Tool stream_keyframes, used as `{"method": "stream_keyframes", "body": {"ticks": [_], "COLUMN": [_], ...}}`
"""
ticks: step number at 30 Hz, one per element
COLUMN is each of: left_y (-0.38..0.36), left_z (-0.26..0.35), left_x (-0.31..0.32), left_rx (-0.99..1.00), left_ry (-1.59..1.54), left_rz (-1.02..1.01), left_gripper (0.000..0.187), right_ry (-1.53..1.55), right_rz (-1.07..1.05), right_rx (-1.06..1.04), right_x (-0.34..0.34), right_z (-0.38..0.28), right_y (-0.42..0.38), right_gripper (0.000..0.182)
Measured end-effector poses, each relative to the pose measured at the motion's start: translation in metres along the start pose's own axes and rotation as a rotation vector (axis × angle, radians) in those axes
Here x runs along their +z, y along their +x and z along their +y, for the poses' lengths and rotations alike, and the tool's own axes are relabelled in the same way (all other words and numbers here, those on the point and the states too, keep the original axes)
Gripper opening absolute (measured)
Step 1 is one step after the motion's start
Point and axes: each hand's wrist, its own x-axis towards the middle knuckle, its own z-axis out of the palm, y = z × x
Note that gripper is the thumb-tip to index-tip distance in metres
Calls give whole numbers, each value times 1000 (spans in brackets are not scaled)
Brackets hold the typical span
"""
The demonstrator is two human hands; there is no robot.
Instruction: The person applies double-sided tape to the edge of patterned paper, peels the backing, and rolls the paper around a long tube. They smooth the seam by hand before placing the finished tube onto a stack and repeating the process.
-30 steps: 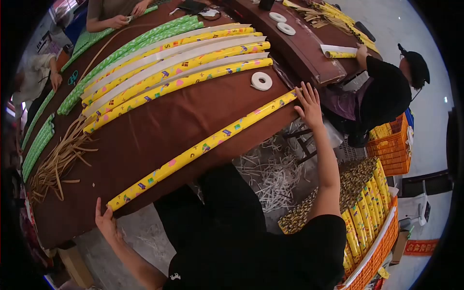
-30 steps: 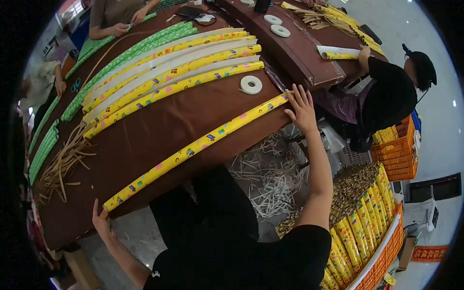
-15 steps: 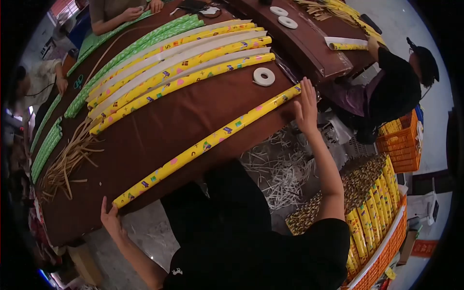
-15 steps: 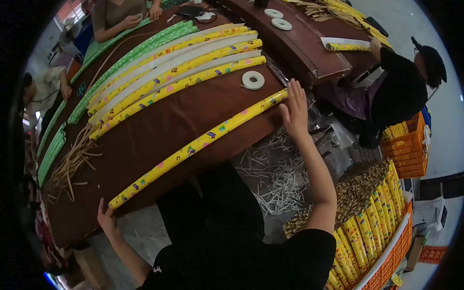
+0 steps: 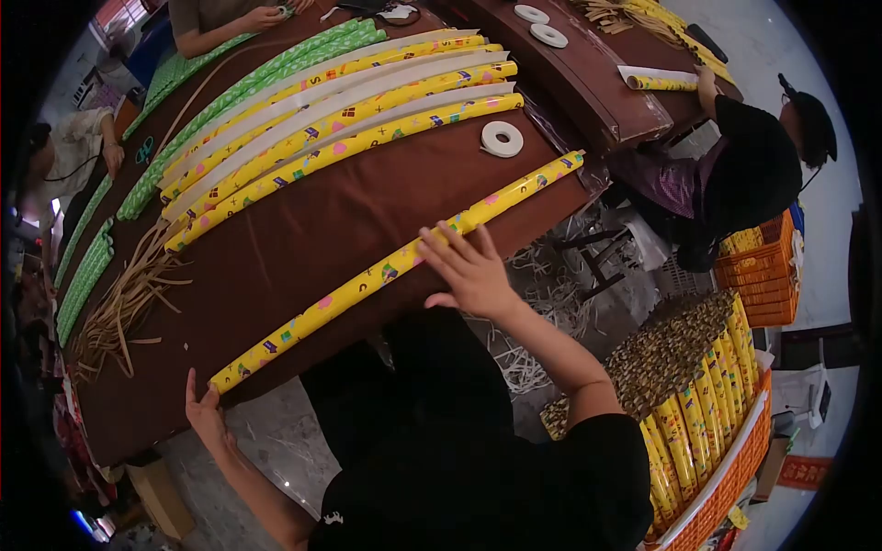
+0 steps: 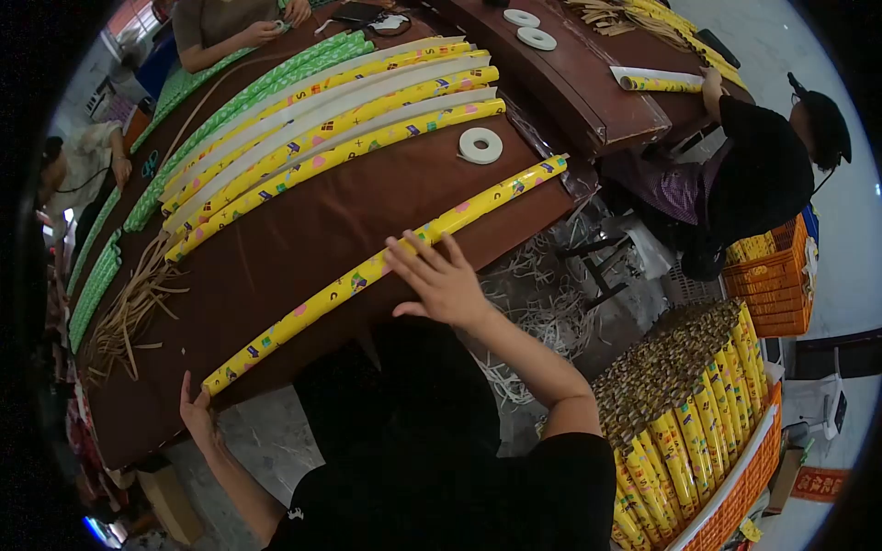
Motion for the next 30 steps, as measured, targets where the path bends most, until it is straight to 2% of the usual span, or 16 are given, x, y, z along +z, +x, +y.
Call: {"method": "stream_keyframes", "body": {"ticks": [5, 7, 12, 13, 15, 19, 20, 22, 23, 26, 28, 30], "left_y": [-5, -9, -7, 4, 8, 5, 10, 20, 22, 17, 17, 30], "left_z": [9, 11, 11, -4, -8, -1, -7, -20, -22, -11, -8, -18], "left_x": [9, 16, 6, -4, -3, 0, -4, -19, -21, -20, -25, -49], "left_rx": [-14, -30, -84, -39, 17, -14, -6, -1, 8, -3, -24, 60], "left_ry": [6, -58, 33, -26, -92, 64, 77, 97, 89, 96, 115, 133], "left_rz": [-4, 93, 25, -6, -51, 12, 9, 2, -7, 34, 93, 60], "left_gripper": [53, 54, 55, 55, 55, 52, 51, 50, 49, 48, 48, 47], "right_ry": [-153, -177, -206, -188, 12, 582, 576, 785, 858, 730, 809, 556], "right_rz": [62, 105, 172, 208, 299, 745, 750, 741, 784, 660, 659, 472], "right_rx": [125, 179, 354, 402, 515, 883, 889, 1011, 984, 989, 993, 925], "right_x": [-17, -21, -26, -25, -18, 7, 3, -11, -8, -15, -9, -11], "right_z": [95, 136, 201, 207, 216, 225, 222, 213, 215, 213, 214, 206], "right_y": [-27, -39, -63, -65, -68, -68, -62, -49, -43, -41, -45, -45], "right_gripper": [72, 67, 58, 53, 48, 43, 43, 46, 46, 45, 40, 38]}}
